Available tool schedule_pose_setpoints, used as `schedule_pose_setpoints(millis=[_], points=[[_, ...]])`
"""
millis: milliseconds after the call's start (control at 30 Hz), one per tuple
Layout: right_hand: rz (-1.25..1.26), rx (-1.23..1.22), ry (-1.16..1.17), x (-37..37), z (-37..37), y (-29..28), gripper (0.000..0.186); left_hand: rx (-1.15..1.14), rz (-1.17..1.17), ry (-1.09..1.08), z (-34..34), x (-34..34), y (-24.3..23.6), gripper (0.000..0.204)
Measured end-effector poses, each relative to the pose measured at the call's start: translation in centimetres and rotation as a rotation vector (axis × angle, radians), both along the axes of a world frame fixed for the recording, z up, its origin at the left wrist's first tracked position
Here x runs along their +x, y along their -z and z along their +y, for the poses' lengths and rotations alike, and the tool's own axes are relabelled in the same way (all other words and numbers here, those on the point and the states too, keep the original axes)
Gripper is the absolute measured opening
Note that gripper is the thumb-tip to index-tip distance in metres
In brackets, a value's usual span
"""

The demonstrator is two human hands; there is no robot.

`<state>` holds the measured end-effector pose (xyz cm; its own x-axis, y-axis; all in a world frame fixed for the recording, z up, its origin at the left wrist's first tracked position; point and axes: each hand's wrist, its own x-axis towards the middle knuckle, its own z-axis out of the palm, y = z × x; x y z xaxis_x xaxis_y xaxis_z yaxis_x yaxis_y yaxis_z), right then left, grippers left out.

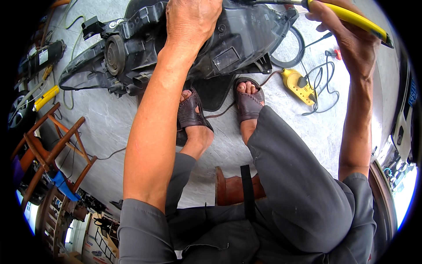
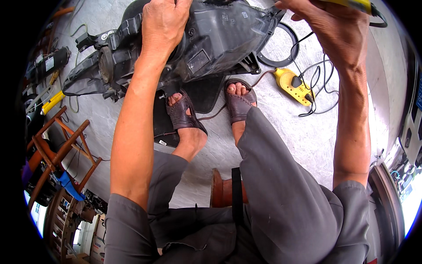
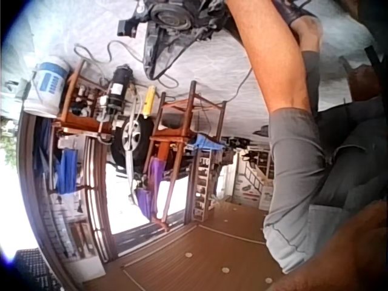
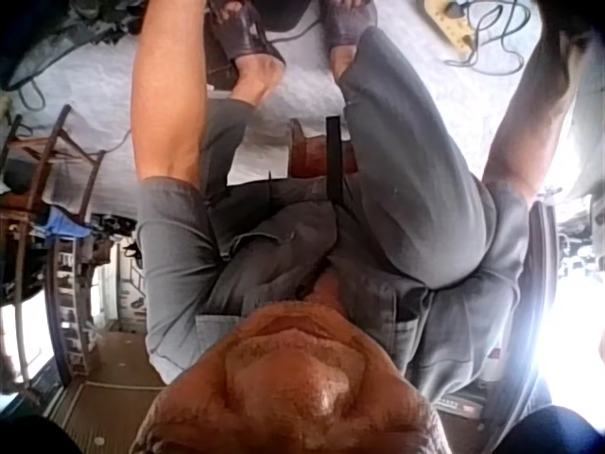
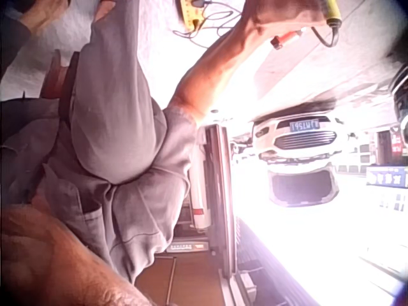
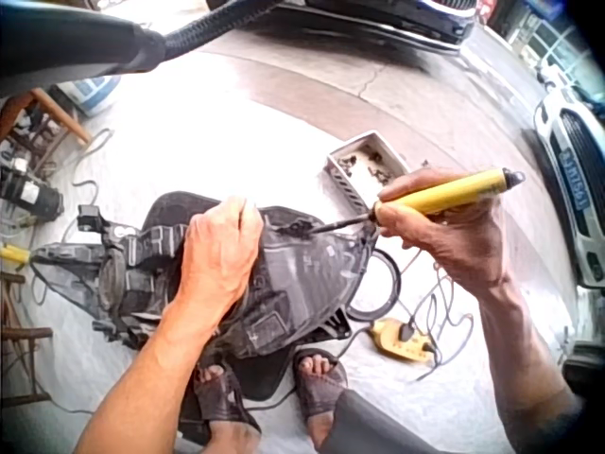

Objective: The person uses a yellow soldering iron to apply heat to the edges and seams of a black plastic car headlight assembly. They hold the assembly with one hand and carefully move the soldering iron along the perimeter, occasionally repositioning the object to access different areas.

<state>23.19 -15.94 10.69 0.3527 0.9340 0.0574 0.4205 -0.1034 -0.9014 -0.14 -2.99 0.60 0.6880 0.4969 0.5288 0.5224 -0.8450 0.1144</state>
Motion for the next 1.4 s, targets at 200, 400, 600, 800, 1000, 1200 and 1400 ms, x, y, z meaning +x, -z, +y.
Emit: schedule_pose_setpoints(millis=[200, 400, 600, 800, 1000, 1200, 1400], points=[[0.165, 0.022, 0.020, 1.2, -0.1, 1.7, 0.022, 0.085, -0.077, 0.015, 0.1, 0.3, 0.4, 0.007], [0.116, 0.028, 0.005, 1.5, -0.2, 2.2, 0.024, -0.035, -0.019, -0.002, -0.1, 0.2, -0.3, 0.007], [0.184, 0.018, 0.009, 1.9, -0.4, 2.1, 0.023, -0.018, -0.029, 0.000, -0.2, 0.4, -0.5, 0.008], [-0.102, -0.003, -0.071, 0.2, -0.8, -0.1, 0.022, -0.028, -0.028, -0.021, -0.2, 0.1, -0.1, 0.008], [0.056, 0.085, -0.026, 0.0, -1.1, -0.1, 0.024, -0.023, -0.055, 0.009, -0.3, 0.0, -0.4, 0.012], [0.308, 0.000, 0.017, 1.2, -1.0, 2.8, 0.023, -0.192, -0.083, -0.045, -0.3, 0.2, -0.4, 0.014], [0.070, 0.018, 0.021, 4.5, -3.1, 6.9, 0.036, -0.197, -0.036, -0.064, -0.4, 0.5, -0.7, 0.016]])
